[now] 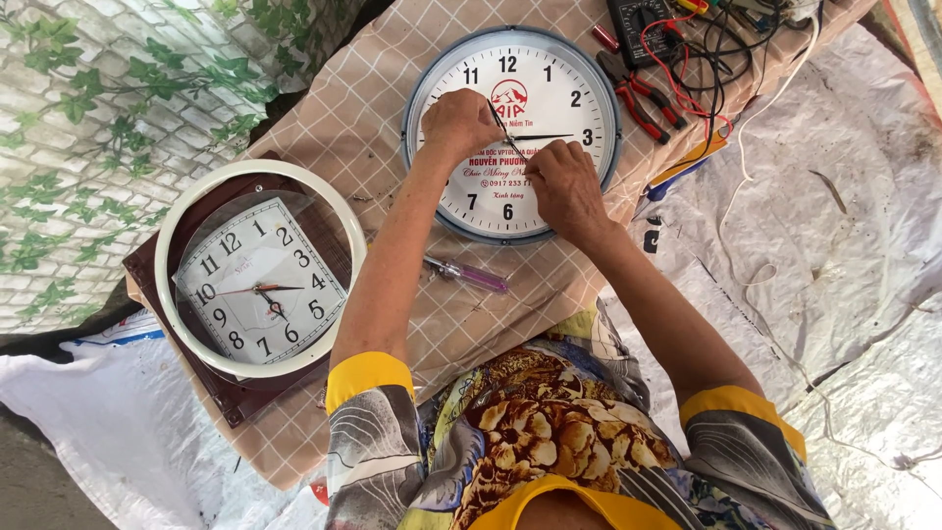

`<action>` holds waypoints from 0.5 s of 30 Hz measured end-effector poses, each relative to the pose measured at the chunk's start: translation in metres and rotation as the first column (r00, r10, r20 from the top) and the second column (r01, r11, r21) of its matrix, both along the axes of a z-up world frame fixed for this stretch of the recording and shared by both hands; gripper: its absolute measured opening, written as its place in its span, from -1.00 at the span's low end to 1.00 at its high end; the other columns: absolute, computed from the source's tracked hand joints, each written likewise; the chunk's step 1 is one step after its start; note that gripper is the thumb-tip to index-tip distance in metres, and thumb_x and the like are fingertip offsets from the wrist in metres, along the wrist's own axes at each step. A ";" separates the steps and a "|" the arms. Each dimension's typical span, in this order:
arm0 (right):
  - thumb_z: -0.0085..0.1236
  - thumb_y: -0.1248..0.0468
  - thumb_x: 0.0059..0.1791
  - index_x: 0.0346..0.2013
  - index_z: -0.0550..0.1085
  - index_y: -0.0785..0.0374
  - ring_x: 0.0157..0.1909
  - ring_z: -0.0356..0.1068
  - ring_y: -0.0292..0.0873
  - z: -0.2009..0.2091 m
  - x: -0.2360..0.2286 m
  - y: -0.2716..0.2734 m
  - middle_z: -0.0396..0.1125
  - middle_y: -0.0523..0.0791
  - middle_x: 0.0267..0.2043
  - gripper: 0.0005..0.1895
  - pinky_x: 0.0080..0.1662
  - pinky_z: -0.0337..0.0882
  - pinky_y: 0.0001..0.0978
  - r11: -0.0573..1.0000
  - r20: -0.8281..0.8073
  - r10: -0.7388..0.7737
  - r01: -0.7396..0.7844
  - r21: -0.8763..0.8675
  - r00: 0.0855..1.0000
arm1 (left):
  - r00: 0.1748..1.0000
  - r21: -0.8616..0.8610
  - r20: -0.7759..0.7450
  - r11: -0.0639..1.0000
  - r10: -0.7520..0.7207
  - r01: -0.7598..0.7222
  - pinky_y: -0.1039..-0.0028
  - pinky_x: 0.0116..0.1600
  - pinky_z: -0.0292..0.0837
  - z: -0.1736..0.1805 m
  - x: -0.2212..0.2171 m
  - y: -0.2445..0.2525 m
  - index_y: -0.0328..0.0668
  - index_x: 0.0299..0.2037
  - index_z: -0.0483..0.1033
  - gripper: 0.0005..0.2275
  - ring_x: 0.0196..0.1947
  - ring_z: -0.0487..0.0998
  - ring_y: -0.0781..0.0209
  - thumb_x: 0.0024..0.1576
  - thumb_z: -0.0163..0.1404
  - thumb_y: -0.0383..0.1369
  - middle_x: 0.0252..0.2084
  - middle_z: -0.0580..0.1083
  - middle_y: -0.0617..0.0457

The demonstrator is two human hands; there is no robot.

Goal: The person is repairing two wall clocks placed on a table. They use a screwdriver to remove the hands from the first clock, then proceed to adjust the hands on the second clock, aligning them to a specific time.

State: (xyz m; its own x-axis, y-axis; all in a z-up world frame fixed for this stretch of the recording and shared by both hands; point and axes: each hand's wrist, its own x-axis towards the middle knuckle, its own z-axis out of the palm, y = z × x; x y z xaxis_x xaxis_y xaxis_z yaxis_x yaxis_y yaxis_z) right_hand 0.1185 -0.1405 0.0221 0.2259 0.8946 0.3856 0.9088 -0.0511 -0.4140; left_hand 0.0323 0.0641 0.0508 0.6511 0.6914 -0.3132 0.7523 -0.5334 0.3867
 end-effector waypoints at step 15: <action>0.14 0.37 0.09 -0.21 0.53 0.25 -0.34 0.28 -0.30 -0.016 0.001 -0.026 0.39 -0.07 -0.40 -0.97 -0.30 0.33 -0.43 0.977 -0.767 0.089 0.096 0.193 0.635 | 0.764 0.050 0.636 0.983 0.104 -0.176 -0.03 -0.18 0.49 0.007 -0.067 -0.094 -0.11 -0.31 0.62 -0.87 -0.34 0.61 -0.25 0.03 0.20 -0.29 -0.39 0.50 -0.14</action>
State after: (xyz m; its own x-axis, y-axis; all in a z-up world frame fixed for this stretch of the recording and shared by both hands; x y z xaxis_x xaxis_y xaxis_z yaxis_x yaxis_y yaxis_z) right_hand 0.1192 -0.1660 0.0063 0.5249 0.8181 0.2350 0.2551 0.1122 -0.9604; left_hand -0.0352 -0.0302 0.0582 0.5706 0.7945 0.2077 0.4286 -0.5039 0.7499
